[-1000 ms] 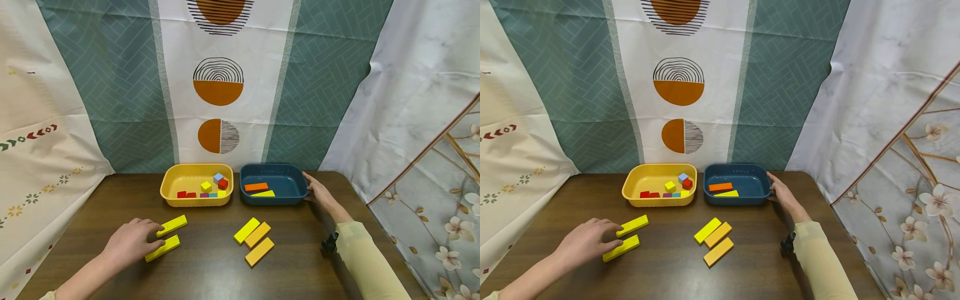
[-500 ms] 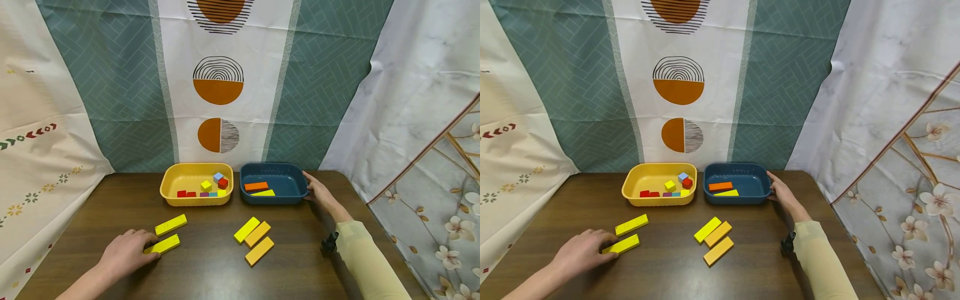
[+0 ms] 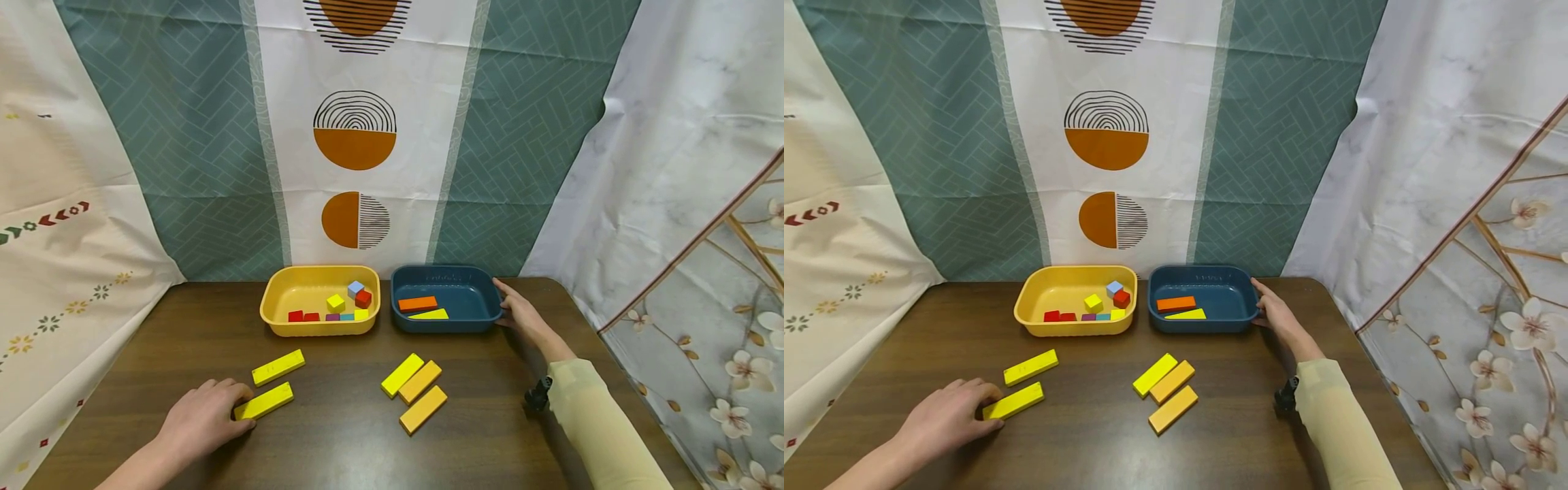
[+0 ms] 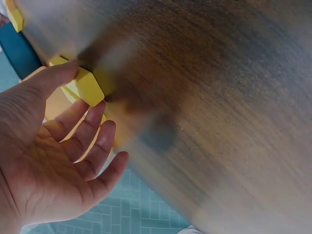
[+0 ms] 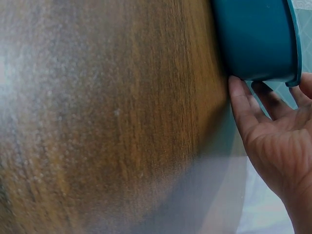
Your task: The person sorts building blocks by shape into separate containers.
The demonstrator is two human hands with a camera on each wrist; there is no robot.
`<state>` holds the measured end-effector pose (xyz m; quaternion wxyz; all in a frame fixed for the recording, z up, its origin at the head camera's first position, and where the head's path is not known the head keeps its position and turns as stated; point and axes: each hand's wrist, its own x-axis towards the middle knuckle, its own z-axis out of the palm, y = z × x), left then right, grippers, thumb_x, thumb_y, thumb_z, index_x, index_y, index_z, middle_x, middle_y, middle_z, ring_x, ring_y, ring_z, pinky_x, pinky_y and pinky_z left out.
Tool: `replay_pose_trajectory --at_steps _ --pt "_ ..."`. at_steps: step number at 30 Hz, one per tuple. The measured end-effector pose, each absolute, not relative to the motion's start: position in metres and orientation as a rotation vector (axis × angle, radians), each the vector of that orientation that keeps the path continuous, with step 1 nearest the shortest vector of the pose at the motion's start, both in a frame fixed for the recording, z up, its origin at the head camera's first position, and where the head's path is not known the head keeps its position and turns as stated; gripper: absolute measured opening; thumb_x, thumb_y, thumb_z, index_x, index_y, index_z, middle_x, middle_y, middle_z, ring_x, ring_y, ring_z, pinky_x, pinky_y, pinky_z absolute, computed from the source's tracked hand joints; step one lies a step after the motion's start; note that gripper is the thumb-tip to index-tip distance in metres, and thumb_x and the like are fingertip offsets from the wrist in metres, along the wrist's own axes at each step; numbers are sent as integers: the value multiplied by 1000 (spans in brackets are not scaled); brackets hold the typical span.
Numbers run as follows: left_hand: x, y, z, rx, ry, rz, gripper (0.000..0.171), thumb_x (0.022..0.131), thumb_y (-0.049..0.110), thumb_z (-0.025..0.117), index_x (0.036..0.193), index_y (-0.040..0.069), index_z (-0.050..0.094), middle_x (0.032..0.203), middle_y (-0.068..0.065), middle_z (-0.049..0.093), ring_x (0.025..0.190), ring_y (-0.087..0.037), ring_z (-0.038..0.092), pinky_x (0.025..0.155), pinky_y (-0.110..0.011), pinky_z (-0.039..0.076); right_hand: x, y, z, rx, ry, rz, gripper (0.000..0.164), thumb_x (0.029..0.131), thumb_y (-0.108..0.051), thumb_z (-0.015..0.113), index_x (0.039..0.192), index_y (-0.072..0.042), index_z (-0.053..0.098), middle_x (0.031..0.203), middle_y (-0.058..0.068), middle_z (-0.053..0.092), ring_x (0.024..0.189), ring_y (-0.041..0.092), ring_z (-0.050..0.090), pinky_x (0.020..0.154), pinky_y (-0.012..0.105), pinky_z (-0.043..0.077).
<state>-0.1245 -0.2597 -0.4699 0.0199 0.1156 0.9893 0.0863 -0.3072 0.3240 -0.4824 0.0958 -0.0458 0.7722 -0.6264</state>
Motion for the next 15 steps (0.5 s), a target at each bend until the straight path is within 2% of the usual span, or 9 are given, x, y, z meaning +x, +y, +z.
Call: replay_pose_trajectory --at_steps 15 --pt "-124 -260 -472 396 3082 305 31 71 35 92 91 22 73 84 10 58 76 -14 47 64 -35 43 -307 325 -483 -151 2307 -1835 67 101 -5 27 166 -16 13 170 15 0 138 44 38 110 62 37"
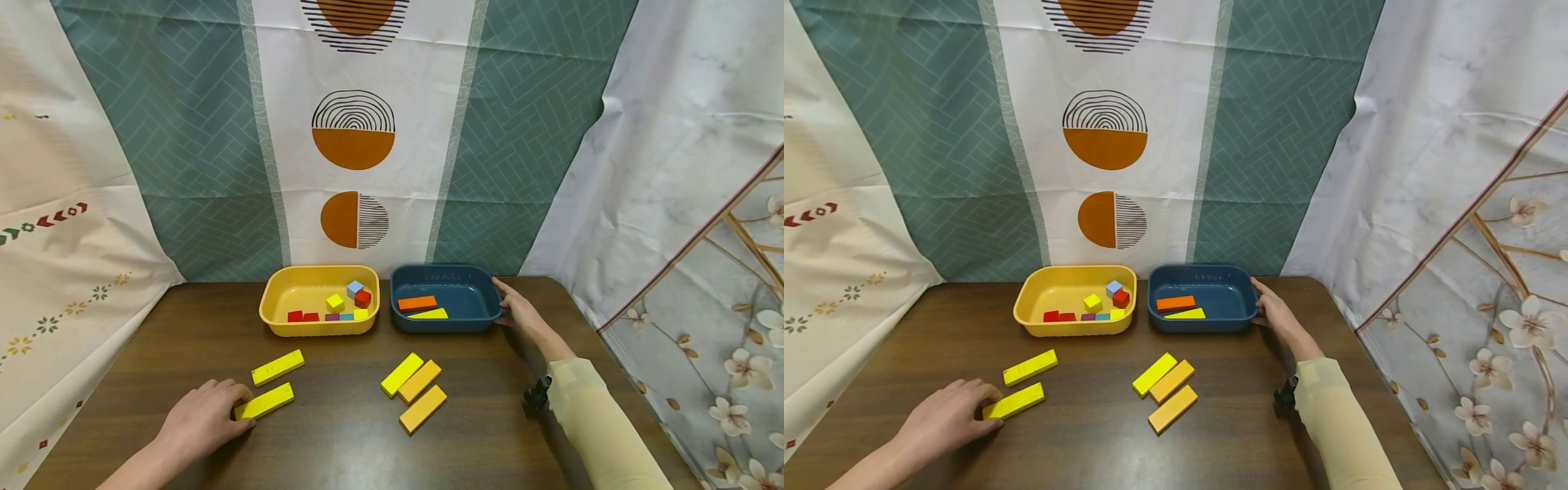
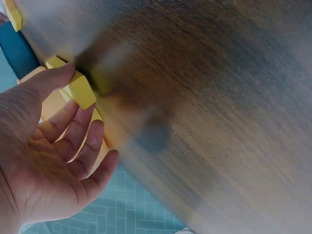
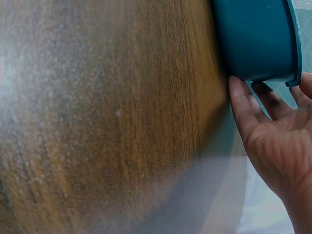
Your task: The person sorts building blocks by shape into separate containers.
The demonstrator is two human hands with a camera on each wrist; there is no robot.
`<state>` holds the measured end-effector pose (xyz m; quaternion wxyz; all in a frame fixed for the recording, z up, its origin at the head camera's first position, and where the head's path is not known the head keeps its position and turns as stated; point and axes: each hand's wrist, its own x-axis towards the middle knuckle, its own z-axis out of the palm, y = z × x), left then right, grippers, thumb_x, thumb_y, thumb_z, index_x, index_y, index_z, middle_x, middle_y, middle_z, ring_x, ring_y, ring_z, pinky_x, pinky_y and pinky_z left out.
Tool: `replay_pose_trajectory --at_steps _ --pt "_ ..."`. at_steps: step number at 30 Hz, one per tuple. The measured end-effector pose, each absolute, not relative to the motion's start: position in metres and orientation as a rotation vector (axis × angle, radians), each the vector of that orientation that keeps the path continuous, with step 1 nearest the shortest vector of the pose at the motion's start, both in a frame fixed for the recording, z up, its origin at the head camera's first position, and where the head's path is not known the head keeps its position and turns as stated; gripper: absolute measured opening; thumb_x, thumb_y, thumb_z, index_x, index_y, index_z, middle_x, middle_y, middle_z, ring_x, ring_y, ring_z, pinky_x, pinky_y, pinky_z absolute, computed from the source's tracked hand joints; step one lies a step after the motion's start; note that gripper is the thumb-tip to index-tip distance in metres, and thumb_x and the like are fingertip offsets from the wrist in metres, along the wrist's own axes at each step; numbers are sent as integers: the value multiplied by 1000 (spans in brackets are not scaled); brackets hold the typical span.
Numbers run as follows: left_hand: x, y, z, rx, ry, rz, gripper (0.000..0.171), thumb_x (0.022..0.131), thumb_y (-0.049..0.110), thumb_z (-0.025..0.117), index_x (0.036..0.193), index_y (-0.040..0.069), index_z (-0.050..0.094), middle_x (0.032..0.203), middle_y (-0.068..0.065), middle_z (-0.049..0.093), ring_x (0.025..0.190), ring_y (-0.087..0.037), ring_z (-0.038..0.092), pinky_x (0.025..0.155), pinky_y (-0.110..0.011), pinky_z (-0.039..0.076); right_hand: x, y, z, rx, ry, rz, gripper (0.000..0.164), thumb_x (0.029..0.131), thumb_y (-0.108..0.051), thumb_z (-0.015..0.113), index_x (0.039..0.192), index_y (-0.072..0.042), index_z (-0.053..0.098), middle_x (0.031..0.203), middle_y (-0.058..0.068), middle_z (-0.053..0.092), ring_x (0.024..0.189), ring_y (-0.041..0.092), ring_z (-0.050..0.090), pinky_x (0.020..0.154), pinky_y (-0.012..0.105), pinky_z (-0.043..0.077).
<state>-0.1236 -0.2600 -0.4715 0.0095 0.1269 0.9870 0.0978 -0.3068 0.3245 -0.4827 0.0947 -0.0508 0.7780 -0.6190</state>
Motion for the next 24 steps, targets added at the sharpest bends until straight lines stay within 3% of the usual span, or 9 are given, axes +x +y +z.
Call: replay_pose_trajectory --at_steps 7,15,24 --pt "-124 -257 -469 508 3184 294 30 71 36 92 92 23 73 82 14 54 75 -10 46 63 -31 42 -307 325 -482 -142 2306 -1826 67 101 -5 26 166 -17 13 171 14 0 140 45 37 111 62 35" --pt "-130 -246 -454 649 3316 335 37 69 34 94 98 18 77 92 8 65 83 -16 58 68 -38 50 -305 325 -481 -147 2282 -1857 68 101 -3 27 166 -16 11 170 15 -2 139 47 35 111 64 35" --pt "-144 -232 -428 731 3384 419 39 72 27 93 106 16 78 97 6 68 87 -18 58 72 -39 50 -306 324 -482 -148 2290 -1850 68 101 -3 27 166 -15 11 170 17 -1 140 47 36 111 63 36"
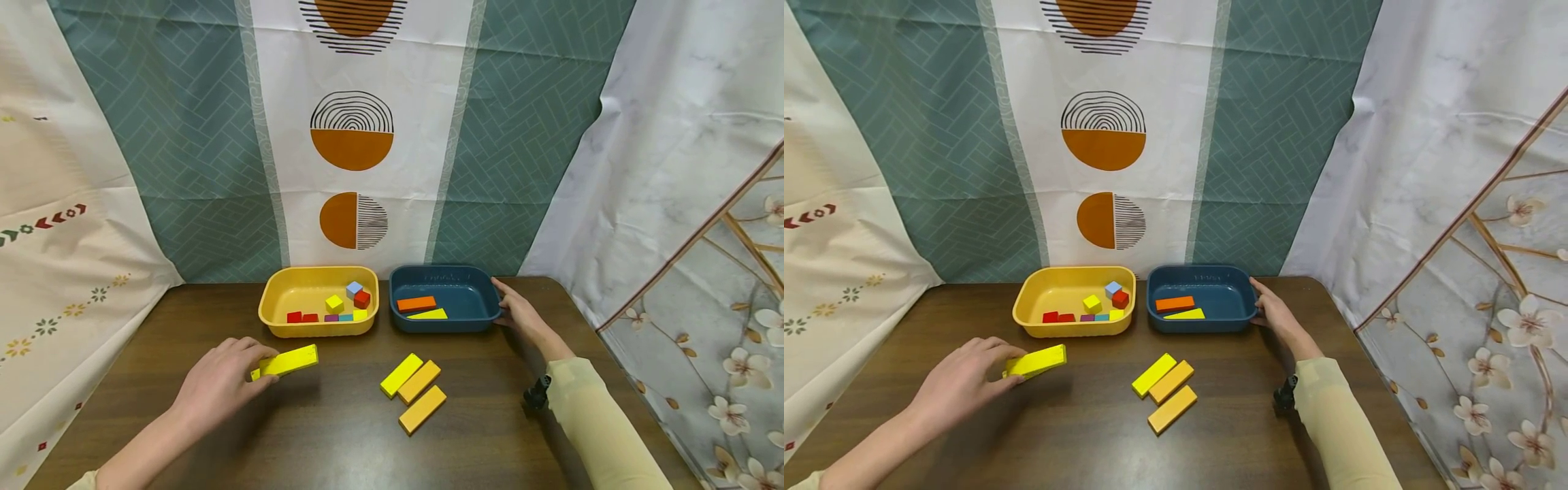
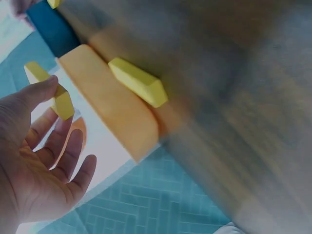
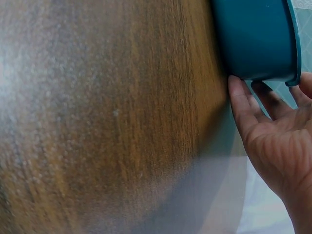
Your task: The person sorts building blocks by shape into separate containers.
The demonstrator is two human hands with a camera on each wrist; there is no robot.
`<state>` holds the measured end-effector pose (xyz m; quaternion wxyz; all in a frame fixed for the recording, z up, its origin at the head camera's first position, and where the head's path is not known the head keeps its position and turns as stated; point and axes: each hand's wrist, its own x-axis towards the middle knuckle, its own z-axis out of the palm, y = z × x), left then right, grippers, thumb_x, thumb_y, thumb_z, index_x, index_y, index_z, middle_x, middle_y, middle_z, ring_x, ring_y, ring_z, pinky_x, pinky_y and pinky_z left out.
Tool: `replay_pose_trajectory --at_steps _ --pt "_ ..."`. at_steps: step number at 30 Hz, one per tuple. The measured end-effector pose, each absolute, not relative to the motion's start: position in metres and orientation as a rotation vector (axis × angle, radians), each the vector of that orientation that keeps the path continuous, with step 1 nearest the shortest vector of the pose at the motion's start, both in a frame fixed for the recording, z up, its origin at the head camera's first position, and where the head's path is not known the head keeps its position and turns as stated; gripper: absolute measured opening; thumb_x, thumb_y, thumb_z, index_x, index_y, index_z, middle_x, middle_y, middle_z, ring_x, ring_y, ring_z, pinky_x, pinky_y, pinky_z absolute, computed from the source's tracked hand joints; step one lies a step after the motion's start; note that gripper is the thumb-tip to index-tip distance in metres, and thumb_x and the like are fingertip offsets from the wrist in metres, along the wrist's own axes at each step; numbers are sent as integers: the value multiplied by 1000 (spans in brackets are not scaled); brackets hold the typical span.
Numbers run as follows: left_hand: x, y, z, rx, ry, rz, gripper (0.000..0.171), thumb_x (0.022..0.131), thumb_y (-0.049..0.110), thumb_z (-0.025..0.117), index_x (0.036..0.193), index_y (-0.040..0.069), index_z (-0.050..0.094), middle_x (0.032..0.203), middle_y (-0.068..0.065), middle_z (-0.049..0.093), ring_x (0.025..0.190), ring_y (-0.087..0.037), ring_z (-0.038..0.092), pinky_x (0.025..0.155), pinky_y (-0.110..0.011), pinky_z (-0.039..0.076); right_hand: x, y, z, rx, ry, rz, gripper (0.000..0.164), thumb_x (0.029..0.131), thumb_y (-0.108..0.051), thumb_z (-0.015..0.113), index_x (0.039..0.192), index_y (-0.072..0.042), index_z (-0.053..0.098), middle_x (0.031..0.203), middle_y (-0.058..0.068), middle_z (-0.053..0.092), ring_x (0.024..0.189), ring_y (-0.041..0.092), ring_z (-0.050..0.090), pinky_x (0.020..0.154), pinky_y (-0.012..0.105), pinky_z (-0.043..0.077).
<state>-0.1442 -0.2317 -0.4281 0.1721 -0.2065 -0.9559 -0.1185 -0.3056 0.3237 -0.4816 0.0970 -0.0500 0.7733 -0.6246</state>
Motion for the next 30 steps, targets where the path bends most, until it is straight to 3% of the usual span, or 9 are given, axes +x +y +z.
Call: replay_pose_trajectory --at_steps 14,30 --pt "-167 -205 -408 -598 -2672 -382 41 76 30 91 111 12 78 101 -1 70 89 -22 57 75 -39 51 -306 327 -484 -156 2323 -1820 68 100 -5 27 166 -18 14 169 18 6 136 44 41 109 61 39" --pt "-200 -153 -386 -645 -2661 -489 40 83 31 86 117 13 77 107 -2 70 97 -25 57 83 -40 50 -307 325 -483 -153 2332 -1808 69 100 -6 28 166 -18 13 169 18 4 135 44 43 108 58 42"
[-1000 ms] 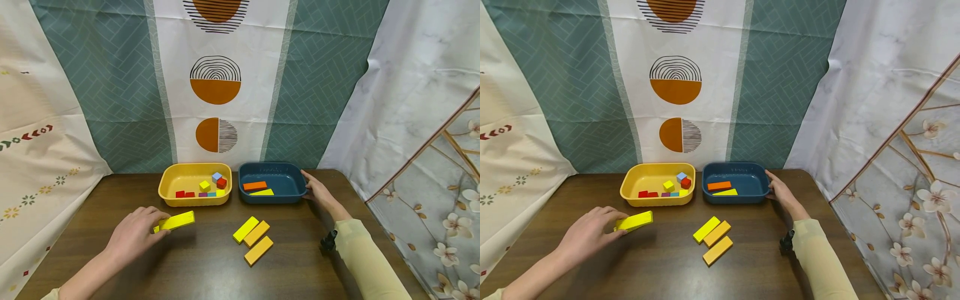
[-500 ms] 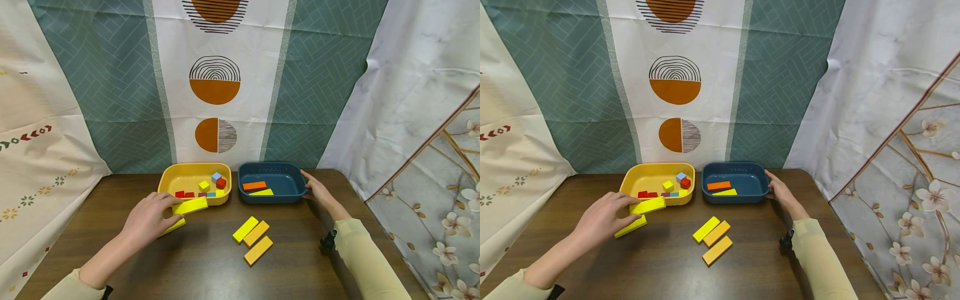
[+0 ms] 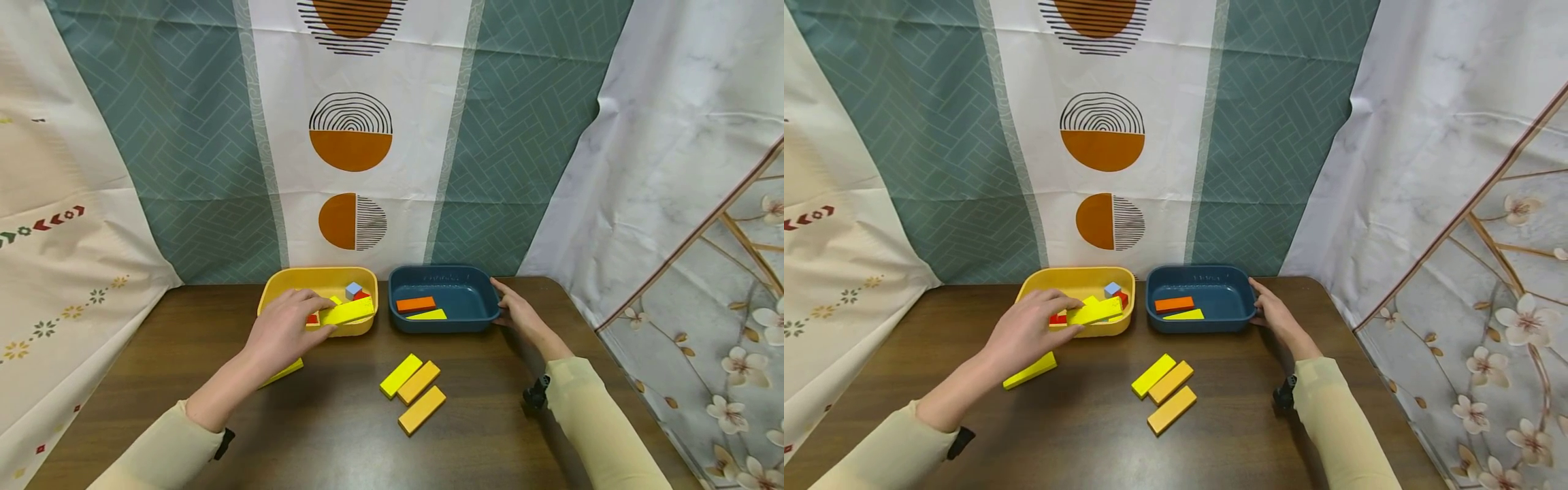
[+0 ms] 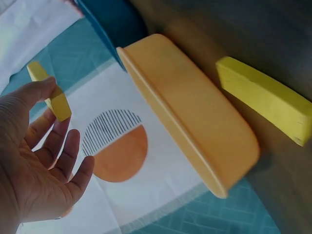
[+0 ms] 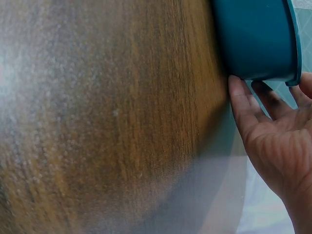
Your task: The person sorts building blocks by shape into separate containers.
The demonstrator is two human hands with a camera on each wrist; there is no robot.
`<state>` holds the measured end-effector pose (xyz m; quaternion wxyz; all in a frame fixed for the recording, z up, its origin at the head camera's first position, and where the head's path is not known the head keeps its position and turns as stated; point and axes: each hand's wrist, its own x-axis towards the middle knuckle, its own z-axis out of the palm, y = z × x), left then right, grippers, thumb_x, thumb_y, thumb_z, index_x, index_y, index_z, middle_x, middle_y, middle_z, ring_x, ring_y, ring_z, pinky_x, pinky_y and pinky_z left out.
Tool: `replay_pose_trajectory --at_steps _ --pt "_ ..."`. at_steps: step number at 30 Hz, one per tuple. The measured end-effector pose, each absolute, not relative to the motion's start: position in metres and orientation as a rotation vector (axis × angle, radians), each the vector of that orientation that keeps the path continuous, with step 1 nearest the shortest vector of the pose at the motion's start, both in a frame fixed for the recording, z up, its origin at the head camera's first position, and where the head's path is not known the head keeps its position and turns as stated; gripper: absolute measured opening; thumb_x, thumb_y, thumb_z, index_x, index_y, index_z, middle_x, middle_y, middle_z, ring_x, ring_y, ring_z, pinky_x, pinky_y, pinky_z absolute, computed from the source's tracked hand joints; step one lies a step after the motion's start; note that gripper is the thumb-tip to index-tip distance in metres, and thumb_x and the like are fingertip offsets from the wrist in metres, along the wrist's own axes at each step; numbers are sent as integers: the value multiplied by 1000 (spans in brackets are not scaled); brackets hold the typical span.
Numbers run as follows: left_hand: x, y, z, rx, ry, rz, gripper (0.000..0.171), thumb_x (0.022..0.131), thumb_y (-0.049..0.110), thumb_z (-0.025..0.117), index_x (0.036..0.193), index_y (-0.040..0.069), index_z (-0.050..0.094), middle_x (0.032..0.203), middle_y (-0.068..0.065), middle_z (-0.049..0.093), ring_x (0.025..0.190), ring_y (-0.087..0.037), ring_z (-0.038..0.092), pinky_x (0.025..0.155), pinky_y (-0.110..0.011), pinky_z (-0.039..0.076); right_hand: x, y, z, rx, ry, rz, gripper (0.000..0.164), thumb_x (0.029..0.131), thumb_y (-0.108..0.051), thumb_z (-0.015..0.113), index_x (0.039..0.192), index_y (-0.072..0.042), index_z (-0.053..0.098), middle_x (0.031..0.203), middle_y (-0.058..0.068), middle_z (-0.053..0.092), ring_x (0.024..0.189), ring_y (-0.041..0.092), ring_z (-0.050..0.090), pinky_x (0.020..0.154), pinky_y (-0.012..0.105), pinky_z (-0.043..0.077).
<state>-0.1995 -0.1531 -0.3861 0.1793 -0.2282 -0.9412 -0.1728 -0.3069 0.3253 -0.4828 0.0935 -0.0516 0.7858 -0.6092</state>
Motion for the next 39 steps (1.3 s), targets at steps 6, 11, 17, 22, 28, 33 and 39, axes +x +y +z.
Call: replay_pose_trajectory --at_steps 6,11,17,22,28,33,39 --pt "-210 -128 -377 -650 -2639 -507 41 81 33 88 116 14 78 103 -3 70 89 -24 57 74 -37 48 -306 325 -482 -144 2330 -1815 69 100 -6 28 166 -18 13 170 17 2 135 44 42 109 60 40" --pt "-218 -106 -371 -655 -2672 -523 39 83 35 86 117 16 78 102 -1 68 88 -21 54 73 -35 47 -305 324 -482 -146 2318 -1821 69 101 -5 28 166 -17 13 170 16 0 137 46 40 110 62 38" --pt "-233 -87 -367 -669 -2702 -527 36 86 35 83 116 16 78 112 -2 70 100 -24 56 86 -40 50 -304 325 -483 -152 2323 -1818 68 101 -6 28 166 -18 13 170 14 -1 137 46 38 110 63 37" --pt "-245 -77 -366 -677 -2727 -518 38 88 36 81 121 17 77 117 -2 69 108 -25 56 91 -41 50 -306 326 -483 -157 2346 -1798 67 102 -7 28 166 -19 14 171 13 -1 135 43 38 110 63 38" --pt "-259 -65 -364 -651 -2779 -515 39 91 37 78 124 16 76 118 -4 69 108 -25 56 92 -41 49 -308 326 -483 -148 2345 -1806 67 101 -8 29 166 -18 15 171 12 1 134 42 40 109 61 39" --pt "-268 -54 -365 -660 -2812 -464 39 91 37 77 124 16 76 117 -4 69 105 -24 56 92 -39 50 -307 325 -482 -156 2347 -1804 67 102 -7 29 166 -17 14 170 15 -1 136 44 39 110 62 38" --pt "-277 -39 -365 -675 -2851 -392 40 92 37 76 126 16 75 120 -2 68 103 -22 55 89 -36 49 -306 324 -481 -152 2343 -1813 67 102 -6 29 166 -16 13 171 15 -1 139 47 35 110 64 37"
